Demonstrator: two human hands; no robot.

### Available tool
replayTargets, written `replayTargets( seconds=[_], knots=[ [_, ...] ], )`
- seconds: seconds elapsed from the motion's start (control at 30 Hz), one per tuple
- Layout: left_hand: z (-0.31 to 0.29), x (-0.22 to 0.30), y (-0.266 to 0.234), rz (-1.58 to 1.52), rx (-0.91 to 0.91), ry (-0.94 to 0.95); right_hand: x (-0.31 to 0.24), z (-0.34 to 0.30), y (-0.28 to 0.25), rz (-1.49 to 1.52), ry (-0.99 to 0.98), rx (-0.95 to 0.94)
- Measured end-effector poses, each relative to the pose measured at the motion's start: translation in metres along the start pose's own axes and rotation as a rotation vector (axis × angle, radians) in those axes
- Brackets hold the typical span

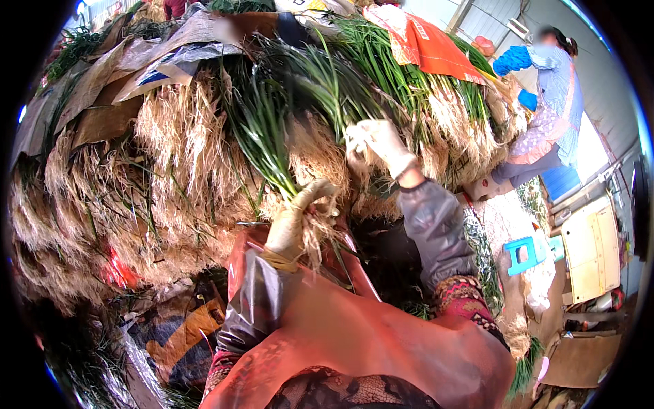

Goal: The person sorts and bundles green stalks, then secures a bundle with a red tie.

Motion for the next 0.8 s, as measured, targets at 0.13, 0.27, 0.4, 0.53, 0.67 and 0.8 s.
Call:
replayTargets(
  seconds=[0.13,0.27,0.4,0.53,0.67,0.8],
  knots=[
    [0.001,-0.006,-0.021,0.213,0.2,-0.104,-0.068,-0.062,0.061,-0.067,-0.357,-0.111],
    [0.005,-0.023,-0.033,0.077,0.15,-0.053,-0.095,-0.087,0.087,-0.107,-0.363,-0.051],
    [0.028,-0.051,-0.043,0.08,0.088,-0.17,-0.04,-0.086,0.077,0.201,0.025,0.019],
    [0.014,-0.04,-0.035,0.016,0.123,-0.178,-0.032,-0.083,0.085,0.227,0.082,0.027],
    [0.009,-0.034,-0.027,0.077,0.001,-0.145,-0.029,-0.085,0.084,0.274,0.118,0.049],
    [0.005,-0.029,-0.02,0.048,0.061,-0.162,-0.027,-0.091,0.083,0.374,0.196,0.097]
  ],
)
Point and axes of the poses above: each hand's wrist, its own z-axis towards the middle knuckle, its own y-axis out of the palm, x = y × z, the point moved 8 cm from there along z, towards the middle knuckle, and after that the axes turned 1 degree about y, right-handed, at the moved point
